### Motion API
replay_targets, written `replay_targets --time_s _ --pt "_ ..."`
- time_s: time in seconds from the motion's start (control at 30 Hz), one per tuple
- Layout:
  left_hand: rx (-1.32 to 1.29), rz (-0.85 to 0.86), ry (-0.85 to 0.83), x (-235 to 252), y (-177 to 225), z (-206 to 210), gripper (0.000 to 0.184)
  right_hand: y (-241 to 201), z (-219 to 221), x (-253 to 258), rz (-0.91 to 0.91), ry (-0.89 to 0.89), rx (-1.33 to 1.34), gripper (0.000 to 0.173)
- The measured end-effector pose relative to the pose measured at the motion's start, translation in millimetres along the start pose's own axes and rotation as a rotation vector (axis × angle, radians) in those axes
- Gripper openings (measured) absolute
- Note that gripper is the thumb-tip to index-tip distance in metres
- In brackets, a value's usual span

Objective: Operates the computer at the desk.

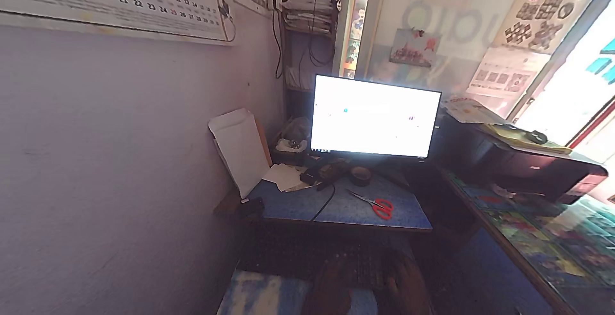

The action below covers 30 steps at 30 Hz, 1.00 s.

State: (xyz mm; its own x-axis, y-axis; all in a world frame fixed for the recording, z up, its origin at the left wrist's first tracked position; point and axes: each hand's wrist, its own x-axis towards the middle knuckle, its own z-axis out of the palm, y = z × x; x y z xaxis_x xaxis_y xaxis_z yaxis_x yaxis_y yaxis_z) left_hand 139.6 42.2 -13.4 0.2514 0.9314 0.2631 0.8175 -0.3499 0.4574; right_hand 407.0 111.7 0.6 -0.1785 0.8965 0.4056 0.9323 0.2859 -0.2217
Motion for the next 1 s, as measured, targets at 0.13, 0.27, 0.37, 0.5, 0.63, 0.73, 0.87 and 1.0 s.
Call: replay_targets --time_s 0.13,0.27,0.37,0.5,0.63,0.73,0.87,1.0 --pt "0.021 0.007 0.023 1 -3 3 0.05 -1 0 1 0.004 -0.008 0.011 0.046" --pt "0.06 0.008 0.022 1 -6 11 0.053 0 -1 -1 0.036 -0.06 -0.005 0.049" --pt "0.043 0.014 0.019 1 -6 10 0.049 0 0 0 0.033 -0.058 0.003 0.049" --pt "0.029 0.015 -0.035 2 -5 7 0.047 -1 -1 0 0.032 -0.055 -0.001 0.049" --pt "0.047 0.035 -0.023 2 -8 11 0.046 -1 -1 -1 0.031 -0.05 -0.008 0.049" --pt "0.058 0.048 -0.024 2 -10 13 0.046 -1 0 -1 0.034 -0.05 -0.004 0.049" --pt "0.031 0.05 -0.082 3 -12 10 0.047 -1 1 -1 0.043 -0.042 0.003 0.048" --pt "0.032 0.056 -0.084 2 -12 10 0.047 -2 1 -1 0.038 -0.033 0.011 0.048"
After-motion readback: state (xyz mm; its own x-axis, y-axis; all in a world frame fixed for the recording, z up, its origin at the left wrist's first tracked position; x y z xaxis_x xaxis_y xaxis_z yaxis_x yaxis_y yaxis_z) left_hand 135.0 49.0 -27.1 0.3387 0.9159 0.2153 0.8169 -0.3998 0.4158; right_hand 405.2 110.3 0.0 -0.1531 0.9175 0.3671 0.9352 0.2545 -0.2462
